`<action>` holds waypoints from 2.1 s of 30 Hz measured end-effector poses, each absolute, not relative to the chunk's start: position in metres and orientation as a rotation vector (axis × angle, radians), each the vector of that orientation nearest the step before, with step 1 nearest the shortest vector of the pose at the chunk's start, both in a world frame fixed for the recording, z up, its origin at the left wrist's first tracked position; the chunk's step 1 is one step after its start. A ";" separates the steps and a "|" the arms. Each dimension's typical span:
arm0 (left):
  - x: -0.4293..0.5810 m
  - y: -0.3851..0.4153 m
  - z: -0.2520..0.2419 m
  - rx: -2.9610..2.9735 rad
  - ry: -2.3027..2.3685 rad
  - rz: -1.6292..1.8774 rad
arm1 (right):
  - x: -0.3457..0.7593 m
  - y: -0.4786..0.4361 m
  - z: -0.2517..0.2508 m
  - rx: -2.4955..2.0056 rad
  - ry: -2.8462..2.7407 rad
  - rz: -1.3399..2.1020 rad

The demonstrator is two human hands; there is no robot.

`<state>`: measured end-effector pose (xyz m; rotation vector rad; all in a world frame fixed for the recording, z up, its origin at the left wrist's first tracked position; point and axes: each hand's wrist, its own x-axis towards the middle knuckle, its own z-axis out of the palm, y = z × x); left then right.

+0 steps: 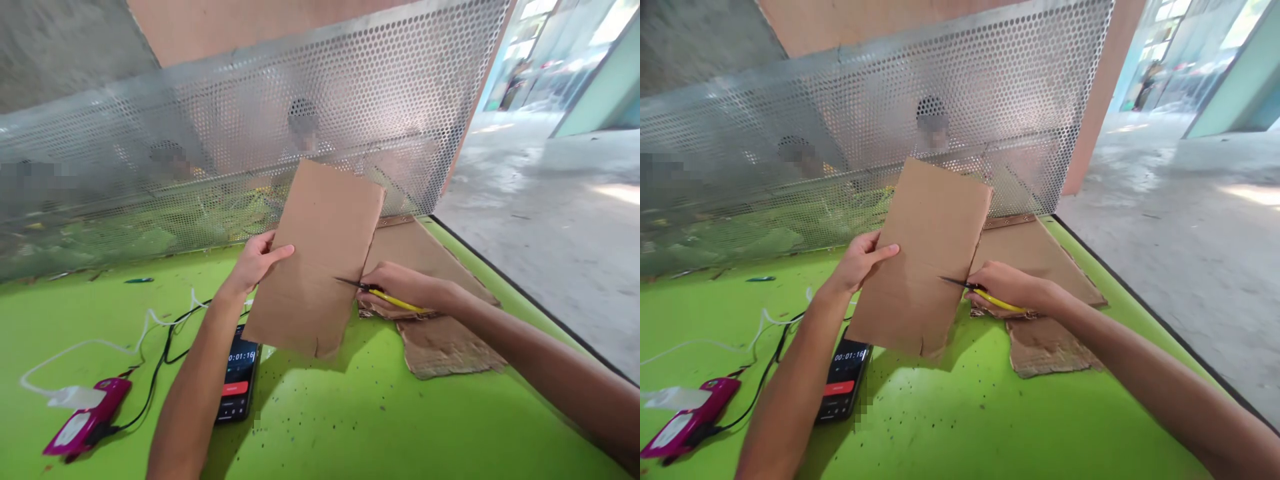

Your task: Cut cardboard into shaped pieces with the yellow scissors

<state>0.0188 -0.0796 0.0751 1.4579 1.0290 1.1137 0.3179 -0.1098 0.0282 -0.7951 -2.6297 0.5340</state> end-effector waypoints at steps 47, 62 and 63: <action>0.035 -0.060 0.053 0.881 1.090 1.764 | 0.380 -0.055 0.036 -1.002 -1.150 0.870; 0.032 -0.050 0.039 0.859 1.170 1.953 | 0.355 -0.063 0.009 -1.270 -1.766 0.668; 0.034 -0.050 0.038 0.878 1.171 1.937 | 0.353 -0.065 0.008 -1.269 -1.882 0.658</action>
